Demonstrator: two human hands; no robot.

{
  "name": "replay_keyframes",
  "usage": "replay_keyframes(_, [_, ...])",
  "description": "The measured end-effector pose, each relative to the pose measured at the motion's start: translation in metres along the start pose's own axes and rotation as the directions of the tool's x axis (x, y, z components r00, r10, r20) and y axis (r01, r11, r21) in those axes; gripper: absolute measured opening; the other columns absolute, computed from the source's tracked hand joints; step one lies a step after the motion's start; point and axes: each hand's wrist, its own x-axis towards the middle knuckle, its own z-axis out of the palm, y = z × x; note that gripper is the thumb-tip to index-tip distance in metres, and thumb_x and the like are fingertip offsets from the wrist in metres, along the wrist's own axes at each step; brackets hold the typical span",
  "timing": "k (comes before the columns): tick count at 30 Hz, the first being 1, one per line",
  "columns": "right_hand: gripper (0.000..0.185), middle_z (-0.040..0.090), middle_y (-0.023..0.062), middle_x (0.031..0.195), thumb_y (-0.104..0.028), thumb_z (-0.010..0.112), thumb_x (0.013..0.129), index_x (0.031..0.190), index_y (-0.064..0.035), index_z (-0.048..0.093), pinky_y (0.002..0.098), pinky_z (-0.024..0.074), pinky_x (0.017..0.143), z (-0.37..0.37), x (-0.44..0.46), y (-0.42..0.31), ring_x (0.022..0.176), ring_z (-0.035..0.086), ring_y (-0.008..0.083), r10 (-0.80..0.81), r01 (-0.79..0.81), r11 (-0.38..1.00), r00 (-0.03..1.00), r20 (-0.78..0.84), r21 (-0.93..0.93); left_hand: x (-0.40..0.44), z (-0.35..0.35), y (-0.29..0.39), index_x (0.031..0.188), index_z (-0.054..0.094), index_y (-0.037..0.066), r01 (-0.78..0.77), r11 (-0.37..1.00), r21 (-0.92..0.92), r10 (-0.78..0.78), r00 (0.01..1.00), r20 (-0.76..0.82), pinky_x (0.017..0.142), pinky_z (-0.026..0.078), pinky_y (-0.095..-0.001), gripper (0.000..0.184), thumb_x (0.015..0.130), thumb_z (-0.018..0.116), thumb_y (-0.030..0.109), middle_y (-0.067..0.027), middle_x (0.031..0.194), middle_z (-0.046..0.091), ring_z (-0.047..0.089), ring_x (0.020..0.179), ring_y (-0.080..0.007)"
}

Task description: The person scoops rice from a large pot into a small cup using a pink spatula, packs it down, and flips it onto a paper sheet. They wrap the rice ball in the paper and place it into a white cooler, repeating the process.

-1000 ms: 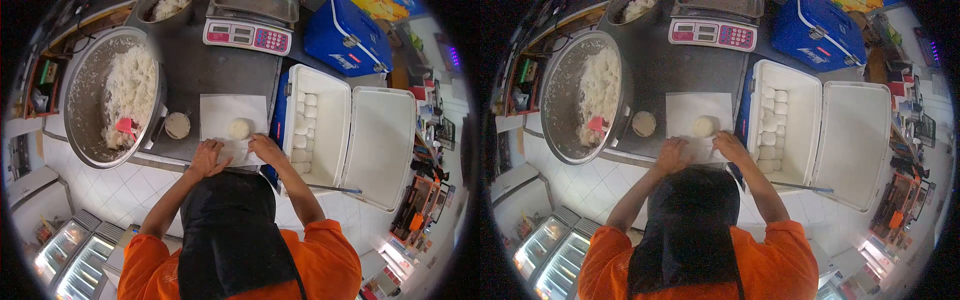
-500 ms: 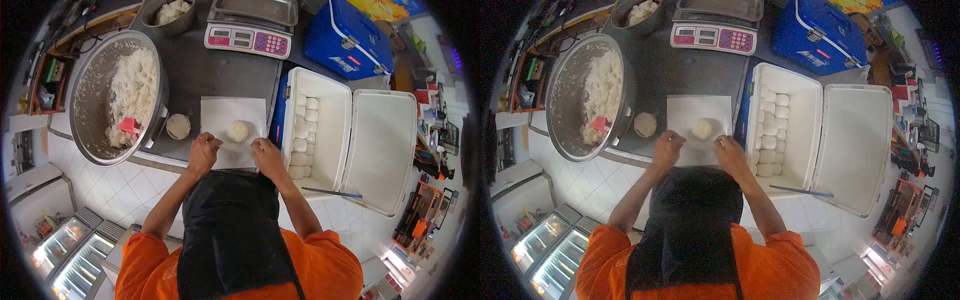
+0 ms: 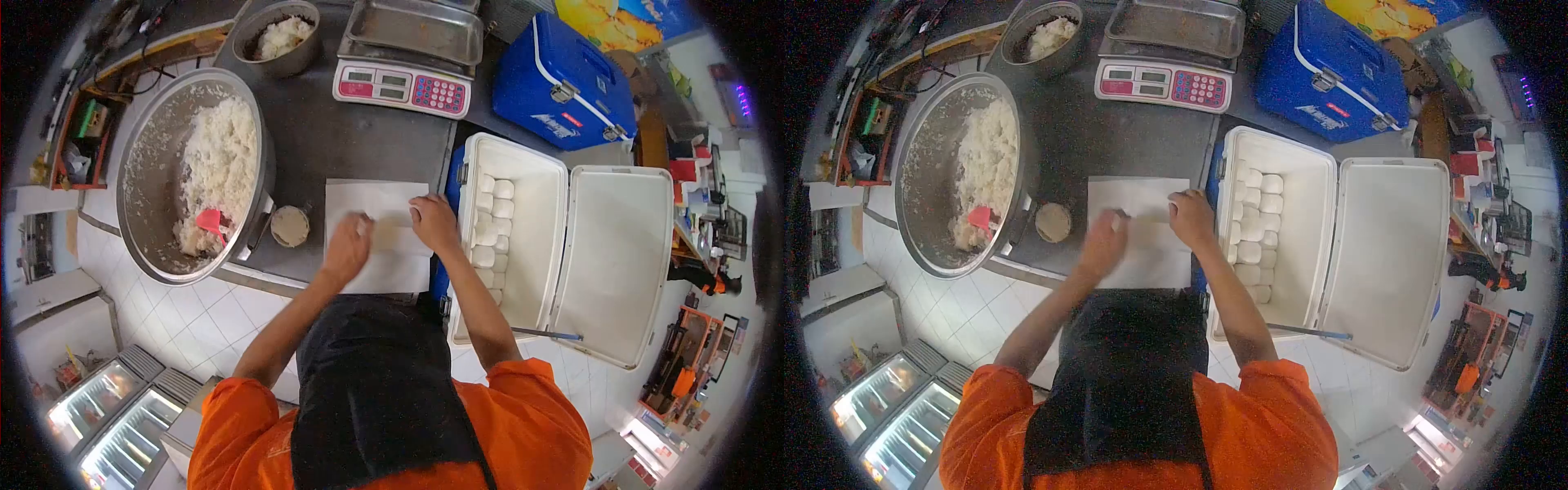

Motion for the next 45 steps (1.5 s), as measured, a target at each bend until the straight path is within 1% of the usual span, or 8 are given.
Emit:
replay_keyframes(8, [0.011,0.056,0.0068,0.108,-0.021,0.074,0.075,0.084,-0.0134,0.075,0.0424,0.0412,0.09,0.012,0.013,-0.003,0.111,0.048,0.0266,-0.077,0.088,0.965,0.996,0.051,-0.247,-0.033,0.037,0.015,0.131,0.048,-0.011,-0.137,0.988,-0.071,0.147,0.974,0.169,0.107,0.04,-0.0439,0.051,0.083,0.054,0.006,-0.0246,0.125,0.051,0.048,0.121,-0.0393])
replay_keyframes(13, [0.036,0.063,0.0107,0.102,-0.029,0.083,0.067,0.091,-0.0073,0.068,0.0383,0.0485,0.087,-0.001,0.066,0.013,0.096,0.06,0.0294,-0.151,0.019,0.96,0.878,0.455,0.281,-0.027,0.036,0.017,0.125,0.052,-0.011,-0.145,0.989,-0.043,0.148,0.985,0.086,0.107,0.04,-0.0429,0.044,0.086,0.056,0.008,-0.0253,0.129,0.05,0.048,0.121,-0.0394])
replay_keyframes(16, [0.042,0.064,0.0117,0.101,-0.032,0.083,0.07,0.097,-0.0056,0.065,0.0391,0.0501,0.084,-0.003,0.087,0.005,0.09,0.062,0.0307,-0.195,0.06,0.966,0.807,0.558,0.252,-0.026,0.039,0.017,0.122,0.053,-0.011,-0.15,0.988,-0.023,0.15,0.988,0.033,0.108,0.04,-0.0423,0.04,0.087,0.056,0.009,-0.0254,0.128,0.05,0.048,0.121,-0.0397])
replay_keyframes(20, [0.035,0.063,0.01,0.104,-0.031,0.082,0.072,0.092,-0.0052,0.069,0.0406,0.0475,0.085,0.008,0.063,-0.004,0.098,0.059,0.0286,-0.225,0.26,0.965,0.893,0.391,-0.039,-0.028,0.042,0.015,0.122,0.053,-0.012,-0.193,0.981,0.025,0.193,0.981,0.031,0.107,0.041,-0.0425,0.041,0.088,0.056,0.009,-0.0252,0.127,0.05,0.048,0.122,-0.0392])
replay_keyframes(22, [0.024,0.06,0.0087,0.108,-0.028,0.08,0.073,0.084,-0.0077,0.074,0.0428,0.0441,0.086,0.004,0.03,-0.025,0.107,0.053,0.0279,-0.166,0.154,0.924,0.986,-0.005,-0.35,-0.026,0.043,0.012,0.122,0.053,-0.012,-0.212,0.976,0.055,0.21,0.977,0.041,0.107,0.041,-0.0424,0.04,0.088,0.056,0.009,-0.025,0.126,0.05,0.048,0.122,-0.0387])
replay_keyframes(26, [0.012,0.058,0.0077,0.111,-0.023,0.077,0.073,0.078,-0.0111,0.077,0.0443,0.0413,0.087,0.027,0.013,-0.006,0.112,0.047,0.0275,-0.063,0.052,0.933,0.998,-0.017,-0.356,-0.023,0.037,0.019,0.122,0.053,-0.013,-0.168,0.985,-0.049,0.169,0.985,0.018,0.105,0.042,-0.0419,0.04,0.088,0.056,0.008,-0.0251,0.125,0.05,0.048,0.121,-0.0383])
replay_keyframes(37, [0.027,0.069,0.0145,0.094,-0.025,0.077,0.071,0.089,-0.0061,0.069,0.0422,0.0517,0.079,-0.004,0.057,-0.003,0.088,0.067,0.0336,-0.154,0.06,0.968,0.91,0.384,0.244,-0.025,0.039,0.016,0.121,0.053,-0.012,-0.174,0.983,-0.054,0.174,0.985,-0.009,0.104,0.044,-0.0428,0.04,0.088,0.058,0.009,-0.026,0.123,0.05,0.05,0.119,-0.0396])
replay_keyframes(45, [0.019,0.064,0.0219,0.094,-0.015,0.059,0.085,0.091,0.0008,0.068,0.0451,0.0533,0.082,-0.003,0.027,-0.025,0.094,0.064,0.0389,-0.307,0.425,0.902,0.751,0.584,-0.071,-0.023,0.042,0.006,0.118,0.055,-0.009,-0.212,0.973,-0.092,0.207,0.976,-0.062,0.1,0.045,-0.0446,0.035,0.088,0.059,0.008,-0.0228,0.12,0.055,0.052,0.115,-0.0385])
